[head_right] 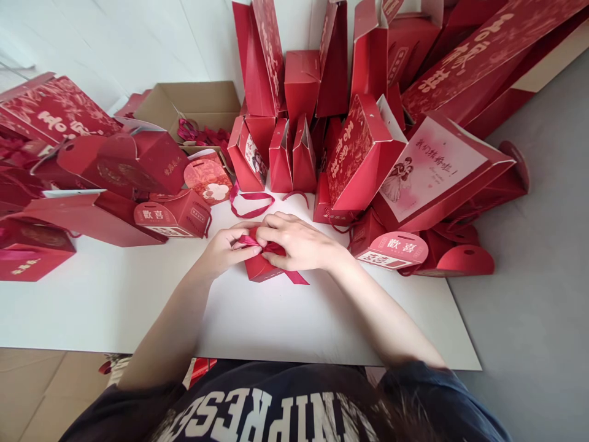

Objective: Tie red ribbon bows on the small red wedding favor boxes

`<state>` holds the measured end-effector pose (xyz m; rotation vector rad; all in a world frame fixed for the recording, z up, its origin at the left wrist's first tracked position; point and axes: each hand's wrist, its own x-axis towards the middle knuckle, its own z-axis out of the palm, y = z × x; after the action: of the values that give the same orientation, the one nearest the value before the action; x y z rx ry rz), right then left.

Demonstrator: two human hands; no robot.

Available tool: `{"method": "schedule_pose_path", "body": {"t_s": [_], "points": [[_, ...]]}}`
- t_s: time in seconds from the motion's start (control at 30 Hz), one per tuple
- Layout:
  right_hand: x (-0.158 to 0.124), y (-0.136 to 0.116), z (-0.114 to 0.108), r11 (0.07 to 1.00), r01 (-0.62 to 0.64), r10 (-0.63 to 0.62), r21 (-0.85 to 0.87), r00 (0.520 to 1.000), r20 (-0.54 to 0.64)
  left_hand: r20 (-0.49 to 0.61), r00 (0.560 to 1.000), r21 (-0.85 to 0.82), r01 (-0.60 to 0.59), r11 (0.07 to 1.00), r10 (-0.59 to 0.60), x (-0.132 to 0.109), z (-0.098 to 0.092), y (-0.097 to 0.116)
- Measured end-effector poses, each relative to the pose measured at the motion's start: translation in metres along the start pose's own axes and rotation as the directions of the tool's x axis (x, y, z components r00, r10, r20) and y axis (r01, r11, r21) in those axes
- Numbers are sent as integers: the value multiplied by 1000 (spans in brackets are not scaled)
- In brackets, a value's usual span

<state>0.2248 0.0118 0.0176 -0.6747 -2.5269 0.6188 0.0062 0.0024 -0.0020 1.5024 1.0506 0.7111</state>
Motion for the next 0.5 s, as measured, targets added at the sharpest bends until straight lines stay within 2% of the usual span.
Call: {"method": "schedule_pose_path", "body": {"t_s": [0.13, 0.5], "points": [[0, 0, 1, 1000, 6, -6, -3, 1000, 0, 4, 1000, -24, 4, 1000, -4, 1, 0, -2], [2, 3, 5, 999, 31, -30, -26, 999, 19, -33, 999, 84, -36, 996, 39, 2, 0, -2]]}}
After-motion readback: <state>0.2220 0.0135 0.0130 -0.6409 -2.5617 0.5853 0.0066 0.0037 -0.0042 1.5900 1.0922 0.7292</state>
